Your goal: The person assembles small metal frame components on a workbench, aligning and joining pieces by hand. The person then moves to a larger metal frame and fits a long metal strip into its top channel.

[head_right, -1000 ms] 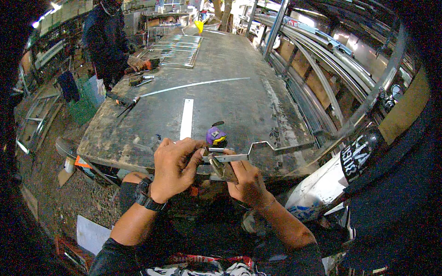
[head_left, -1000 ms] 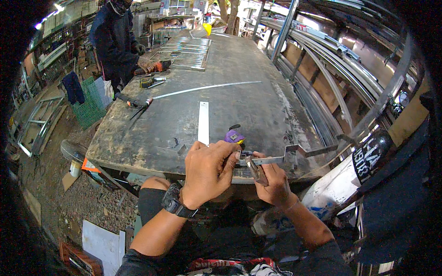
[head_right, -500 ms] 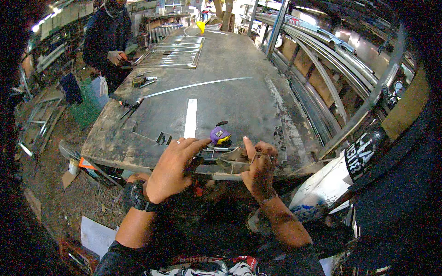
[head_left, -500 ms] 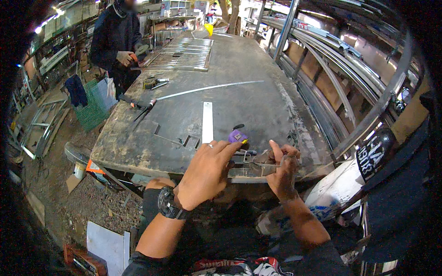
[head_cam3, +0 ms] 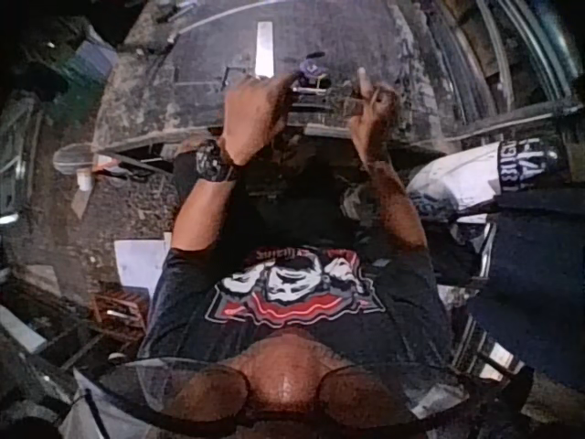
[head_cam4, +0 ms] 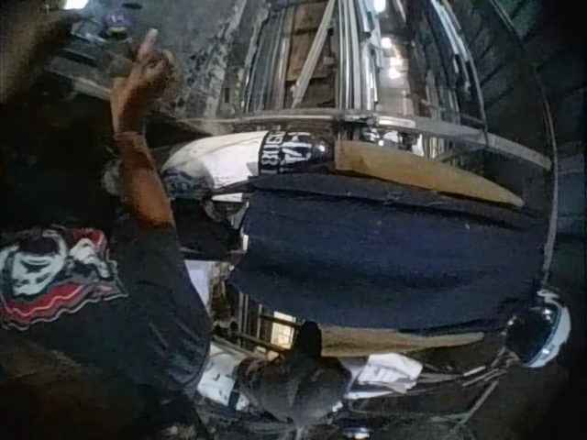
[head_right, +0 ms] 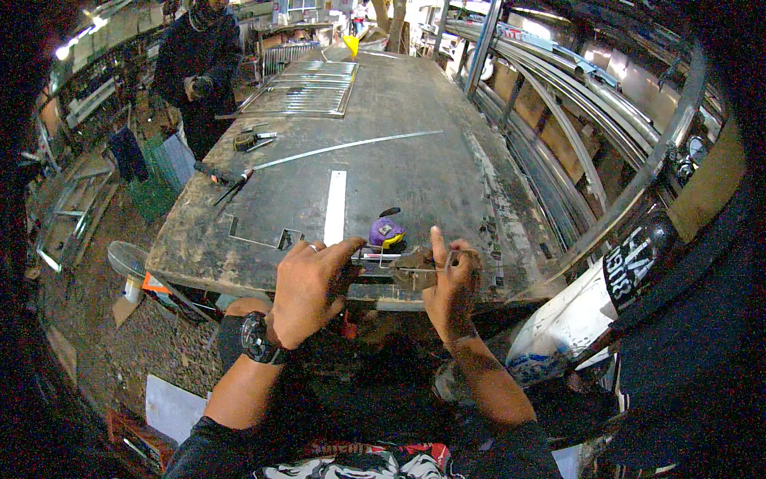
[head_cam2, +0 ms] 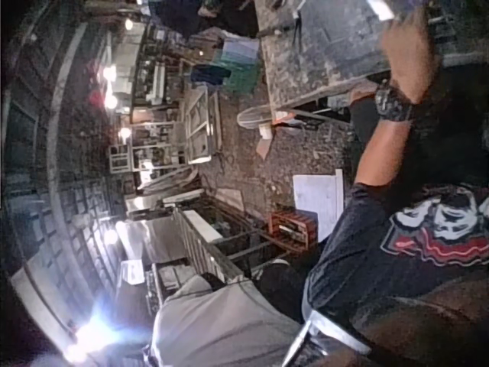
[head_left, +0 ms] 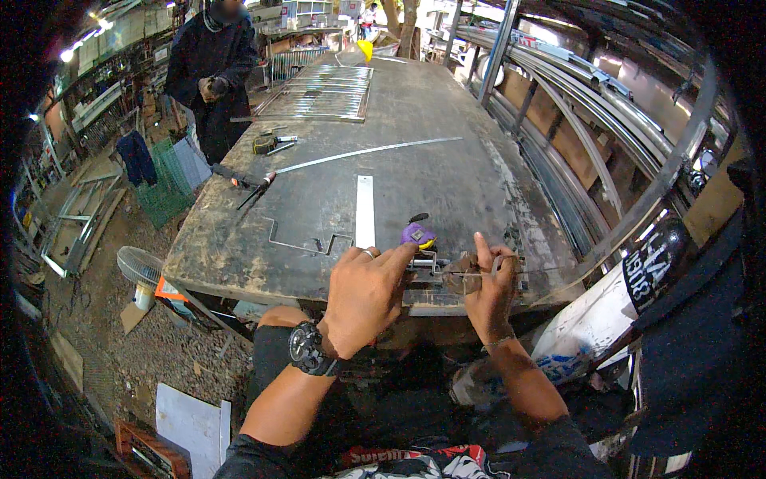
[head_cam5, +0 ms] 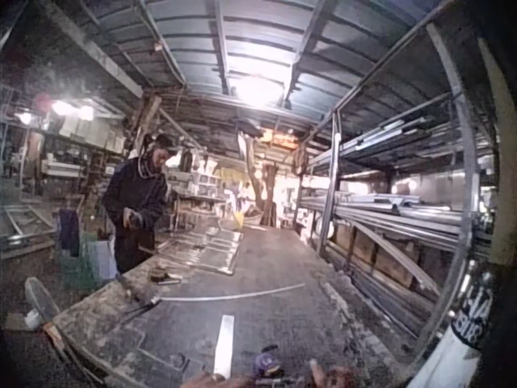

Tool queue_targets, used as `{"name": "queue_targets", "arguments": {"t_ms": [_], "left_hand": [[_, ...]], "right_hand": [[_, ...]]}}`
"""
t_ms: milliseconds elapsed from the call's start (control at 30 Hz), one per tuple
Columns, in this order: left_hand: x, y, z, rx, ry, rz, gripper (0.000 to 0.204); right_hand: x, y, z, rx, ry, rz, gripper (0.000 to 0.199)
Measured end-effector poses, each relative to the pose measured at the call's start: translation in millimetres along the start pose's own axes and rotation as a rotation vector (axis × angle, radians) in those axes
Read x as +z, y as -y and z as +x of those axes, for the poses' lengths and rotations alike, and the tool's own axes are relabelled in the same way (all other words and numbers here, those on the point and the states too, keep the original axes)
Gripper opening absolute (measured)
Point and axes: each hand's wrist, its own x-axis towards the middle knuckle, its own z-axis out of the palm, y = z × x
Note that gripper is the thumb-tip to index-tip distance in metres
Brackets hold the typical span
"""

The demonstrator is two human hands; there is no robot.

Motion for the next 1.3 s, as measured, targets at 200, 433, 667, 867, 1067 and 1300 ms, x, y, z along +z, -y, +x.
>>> {"name": "queue_targets", "arguments": {"t_ms": [200,433,667,867,1067,1300], "left_hand": [[9,11,3,-0.041,-0.112,0.113,0.043],[0,46,13,0.002,-0.239,0.255,0.035],[3,49,17,0.049,-0.332,0.233,0.022],[-5,61,23,0.12,-0.403,0.298,0.021],[5,44,23,0.199,-0.422,0.218,0.028],[-13,41,20,0.207,-0.442,0.53,0.031]], "right_hand": [[2,-3,-2,0.086,0.142,0.046,0.079],[30,-50,-9,0.122,0.382,-0.264,0.071],[60,-81,-17,0.259,0.584,-0.134,0.081],[11,-9,17,0.221,0.235,0.195,0.066],[-16,68,89,-0.357,-0.013,0.147,0.028],[-15,71,101,-0.471,-0.137,0.106,0.014]]}}
